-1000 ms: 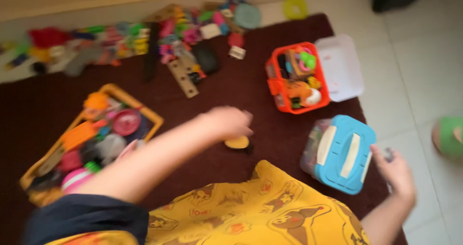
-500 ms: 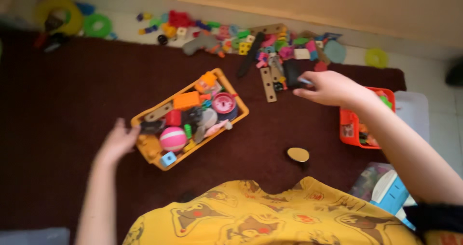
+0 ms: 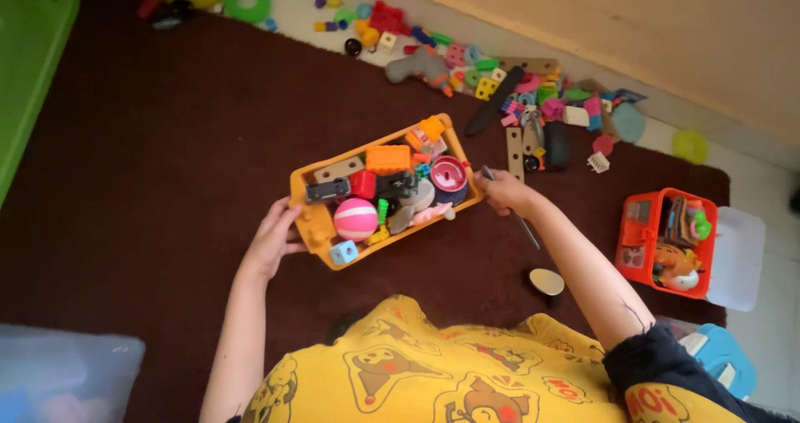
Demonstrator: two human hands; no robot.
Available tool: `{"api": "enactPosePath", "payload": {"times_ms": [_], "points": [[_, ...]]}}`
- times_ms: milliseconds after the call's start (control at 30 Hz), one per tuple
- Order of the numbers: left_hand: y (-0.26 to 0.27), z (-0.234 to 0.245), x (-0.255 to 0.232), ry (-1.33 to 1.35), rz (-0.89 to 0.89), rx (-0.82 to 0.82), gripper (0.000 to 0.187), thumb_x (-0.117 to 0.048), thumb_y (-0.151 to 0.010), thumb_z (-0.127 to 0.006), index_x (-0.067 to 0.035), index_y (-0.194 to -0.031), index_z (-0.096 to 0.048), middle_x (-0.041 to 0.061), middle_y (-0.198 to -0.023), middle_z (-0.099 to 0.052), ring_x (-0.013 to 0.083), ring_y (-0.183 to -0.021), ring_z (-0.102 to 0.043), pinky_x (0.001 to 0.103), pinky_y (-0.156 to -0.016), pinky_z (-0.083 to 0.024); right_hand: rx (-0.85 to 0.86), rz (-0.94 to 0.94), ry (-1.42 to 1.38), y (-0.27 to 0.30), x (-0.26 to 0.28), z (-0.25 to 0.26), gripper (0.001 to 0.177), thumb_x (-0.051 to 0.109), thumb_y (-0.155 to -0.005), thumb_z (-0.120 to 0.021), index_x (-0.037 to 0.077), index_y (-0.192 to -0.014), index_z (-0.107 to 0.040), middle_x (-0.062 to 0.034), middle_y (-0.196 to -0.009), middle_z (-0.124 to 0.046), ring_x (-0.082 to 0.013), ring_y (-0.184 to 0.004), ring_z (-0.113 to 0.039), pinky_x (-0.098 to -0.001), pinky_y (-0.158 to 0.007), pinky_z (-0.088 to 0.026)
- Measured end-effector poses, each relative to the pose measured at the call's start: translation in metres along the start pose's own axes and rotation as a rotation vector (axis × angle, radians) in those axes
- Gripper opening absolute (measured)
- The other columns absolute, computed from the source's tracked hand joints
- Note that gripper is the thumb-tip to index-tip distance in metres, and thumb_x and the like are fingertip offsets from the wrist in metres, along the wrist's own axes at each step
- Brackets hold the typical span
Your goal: The person sorts various small toys and blocks from the floor into multiple plastic storage containers. They handle items one by one, placing them into orange, blue, and yellow bins, and close the containers after filling them.
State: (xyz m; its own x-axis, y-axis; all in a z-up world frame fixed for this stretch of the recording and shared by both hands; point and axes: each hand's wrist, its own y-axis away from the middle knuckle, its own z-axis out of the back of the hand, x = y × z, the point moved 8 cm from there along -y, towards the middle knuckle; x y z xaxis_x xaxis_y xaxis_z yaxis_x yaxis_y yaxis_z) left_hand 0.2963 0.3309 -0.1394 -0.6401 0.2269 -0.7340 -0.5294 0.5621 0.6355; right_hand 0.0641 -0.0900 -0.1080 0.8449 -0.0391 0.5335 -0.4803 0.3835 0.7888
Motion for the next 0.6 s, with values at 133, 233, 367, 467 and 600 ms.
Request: {"api": "enactPosePath", "payload": {"times_ms": [133, 233, 367, 467, 600], "points": [[0.001, -0.008, 0.006, 0.006, -0.021, 0.048, 0.057, -0.03, -0.09, -0.066, -0.015, -0.141, -0.044, 0.009, -0.123, -0.068, 0.0232, -0.105, -0.071, 0.043, -0.077, -0.063, -0.003, -0.01, 0.009, 0.007, 0.019, -0.008, 0.028, 0.035, -0.107, -0.052, 0.007, -0.107, -0.054, 0.0021, -0.055, -0.038, -0.0106, -0.041, -0.03, -0.0303, -0.038, -0.024], [0.004, -0.016, 0.01, 0.092, -0.077, 0.089, 0.053, -0.023, -0.09, -0.071, -0.012, -0.135, -0.044, 0.009, -0.12, -0.069, 0.0223, -0.102, -0.071, 0.042, -0.076, -0.063, -0.026, -0.029, -0.007, 0.013, 0.031, -0.008, 0.019, 0.03, -0.105, -0.055, 0.012, -0.111, -0.058, 0.0022, -0.055, -0.036, -0.0102, -0.041, -0.03, -0.0297, -0.039, -0.022], [0.017, -0.009, 0.012, 0.228, -0.149, 0.079, 0.049, -0.022, -0.093, -0.069, -0.014, -0.135, -0.046, 0.007, -0.116, -0.069, 0.018, -0.1, -0.071, 0.038, -0.077, -0.063, -0.004, 0.002, -0.007, 0.009, 0.048, -0.014, 0.018, 0.026, -0.104, -0.054, 0.011, -0.111, -0.059, 0.0, -0.054, -0.039, -0.012, -0.039, -0.03, -0.0309, -0.038, -0.022], [0.027, 0.004, 0.016, 0.281, -0.175, 0.056, 0.047, -0.024, -0.095, -0.068, -0.013, -0.134, -0.045, 0.005, -0.116, -0.069, 0.0152, -0.1, -0.07, 0.036, -0.079, -0.062, 0.026, 0.037, -0.006, 0.001, 0.062, -0.024, 0.017, 0.024, -0.103, -0.055, 0.012, -0.115, -0.058, 0.0005, -0.055, -0.039, -0.0107, -0.04, -0.03, -0.0301, -0.038, -0.023], [0.041, 0.034, 0.019, 0.305, -0.203, -0.004, 0.049, -0.024, -0.096, -0.067, -0.014, -0.137, -0.043, 0.005, -0.117, -0.069, 0.0147, -0.099, -0.071, 0.035, -0.078, -0.061, 0.097, 0.096, 0.013, -0.004, 0.082, -0.05, 0.019, 0.025, -0.103, -0.055, 0.011, -0.116, -0.057, 0.0001, -0.055, -0.039, -0.0112, -0.039, -0.031, -0.0301, -0.037, -0.024]]}}
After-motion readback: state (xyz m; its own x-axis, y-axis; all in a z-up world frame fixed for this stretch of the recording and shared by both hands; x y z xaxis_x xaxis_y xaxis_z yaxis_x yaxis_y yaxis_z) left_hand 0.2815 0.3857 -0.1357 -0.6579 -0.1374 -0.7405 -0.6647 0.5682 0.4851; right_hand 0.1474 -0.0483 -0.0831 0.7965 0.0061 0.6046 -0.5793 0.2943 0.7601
